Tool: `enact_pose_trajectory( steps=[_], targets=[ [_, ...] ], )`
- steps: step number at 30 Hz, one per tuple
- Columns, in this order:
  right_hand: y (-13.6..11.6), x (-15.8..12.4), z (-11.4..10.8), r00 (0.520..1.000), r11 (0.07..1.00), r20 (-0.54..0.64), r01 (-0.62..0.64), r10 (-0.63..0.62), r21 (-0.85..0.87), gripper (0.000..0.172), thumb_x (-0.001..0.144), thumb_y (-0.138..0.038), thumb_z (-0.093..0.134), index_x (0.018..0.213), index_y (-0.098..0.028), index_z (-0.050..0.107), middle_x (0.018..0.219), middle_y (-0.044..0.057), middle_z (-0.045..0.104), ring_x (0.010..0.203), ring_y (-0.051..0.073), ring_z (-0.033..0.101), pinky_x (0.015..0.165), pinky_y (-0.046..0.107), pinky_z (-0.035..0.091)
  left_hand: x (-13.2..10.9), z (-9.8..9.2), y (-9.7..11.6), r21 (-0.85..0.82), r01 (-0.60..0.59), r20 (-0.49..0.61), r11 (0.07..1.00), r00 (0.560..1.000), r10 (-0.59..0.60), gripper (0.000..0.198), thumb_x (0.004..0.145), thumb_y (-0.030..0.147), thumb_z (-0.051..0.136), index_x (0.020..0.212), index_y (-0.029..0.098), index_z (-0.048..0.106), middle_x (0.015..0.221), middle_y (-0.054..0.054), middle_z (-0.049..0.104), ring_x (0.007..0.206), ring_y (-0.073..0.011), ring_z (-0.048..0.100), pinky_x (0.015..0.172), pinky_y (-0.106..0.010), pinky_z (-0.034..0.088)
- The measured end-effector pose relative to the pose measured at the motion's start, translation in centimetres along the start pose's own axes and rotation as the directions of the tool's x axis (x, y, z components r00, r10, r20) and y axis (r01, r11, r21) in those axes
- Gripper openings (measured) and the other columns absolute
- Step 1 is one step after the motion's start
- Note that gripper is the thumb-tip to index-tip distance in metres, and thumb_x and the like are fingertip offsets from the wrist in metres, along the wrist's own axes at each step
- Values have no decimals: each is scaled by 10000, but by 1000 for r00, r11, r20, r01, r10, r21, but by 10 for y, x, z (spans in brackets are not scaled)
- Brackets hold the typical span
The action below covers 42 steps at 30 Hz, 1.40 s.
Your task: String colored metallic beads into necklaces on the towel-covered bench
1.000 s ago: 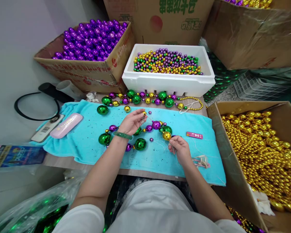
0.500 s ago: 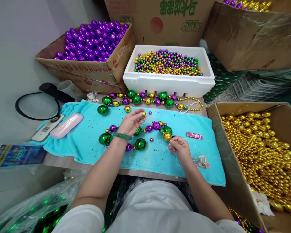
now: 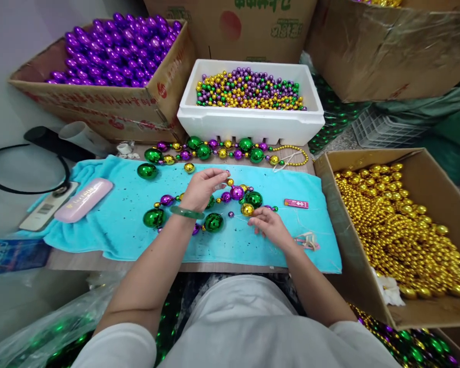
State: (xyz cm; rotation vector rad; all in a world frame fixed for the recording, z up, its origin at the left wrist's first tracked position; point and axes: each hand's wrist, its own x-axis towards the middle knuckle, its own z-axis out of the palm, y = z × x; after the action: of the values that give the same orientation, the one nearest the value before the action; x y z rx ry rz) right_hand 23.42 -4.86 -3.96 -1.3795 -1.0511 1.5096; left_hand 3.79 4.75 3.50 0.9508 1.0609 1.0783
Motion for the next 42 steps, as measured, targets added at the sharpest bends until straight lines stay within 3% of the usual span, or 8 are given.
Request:
enact_pose_trajectory(
  steps=[4,7,12,23,27,30,34,42],
  targets=[
    [-23,0,-7,961,930,-126,198,-247,-310,160,711,-340,718,796,-208,689,733,9,683,585,120,534,552,248,440,-10,15,23,170,-151,93,974,986,136,98,719,250,742,720,165,693,711,-32,679,690,-132,616,622,-233,489],
    [-49,4,-3,921,914,-124,334,-368,-232,155,730,-311,703,848,-211,709,862,22,709,671,132,564,637,268,468,-20,31,42,157,-179,121,971,979,161,46,732,178,722,724,160,680,702,-26,663,702,-134,623,621,-233,495],
    [-70,12,14,951,952,59,304,-302,-31,153,721,-332,691,778,-190,685,704,-3,670,554,103,540,523,233,443,-26,49,61,10,-222,85,975,972,221,72,751,127,698,806,164,670,716,0,645,786,-151,660,608,-215,515],
    [-71,7,15,967,969,62,246,-248,29,260,723,-428,695,753,-186,604,661,4,672,495,92,550,389,184,369,-27,59,64,-140,-249,5,958,968,252,95,787,110,673,856,173,661,775,-2,642,829,-155,665,630,-224,510],
    [-73,4,10,972,971,-3,234,-234,46,300,723,-460,705,752,-184,591,557,-34,600,435,72,502,377,174,355,-30,51,46,-159,-222,20,962,973,228,335,767,179,711,1089,233,631,980,-34,662,956,-184,639,738,-252,510],
    [-79,-1,10,963,958,-43,269,-266,95,285,743,-454,693,766,-189,590,536,-46,577,418,64,469,389,175,362,-40,44,13,49,-225,241,973,948,207,562,632,186,814,1150,234,603,1091,-58,650,1037,-218,597,833,-277,477],
    [-82,-8,17,961,954,-16,275,-275,117,289,735,-456,698,760,-189,591,517,-39,572,423,77,478,389,183,364,-49,37,-31,414,-339,487,845,867,110,243,694,339,766,841,182,654,809,-16,650,784,-180,583,718,-280,434],
    [-74,-10,-3,872,876,-350,431,-343,215,243,747,-402,701,766,-200,565,519,-50,507,444,79,465,379,186,328,-61,2,-59,645,-372,430,667,899,86,467,693,438,752,1108,258,640,957,-56,697,839,-248,627,759,-318,435]
  ],
)
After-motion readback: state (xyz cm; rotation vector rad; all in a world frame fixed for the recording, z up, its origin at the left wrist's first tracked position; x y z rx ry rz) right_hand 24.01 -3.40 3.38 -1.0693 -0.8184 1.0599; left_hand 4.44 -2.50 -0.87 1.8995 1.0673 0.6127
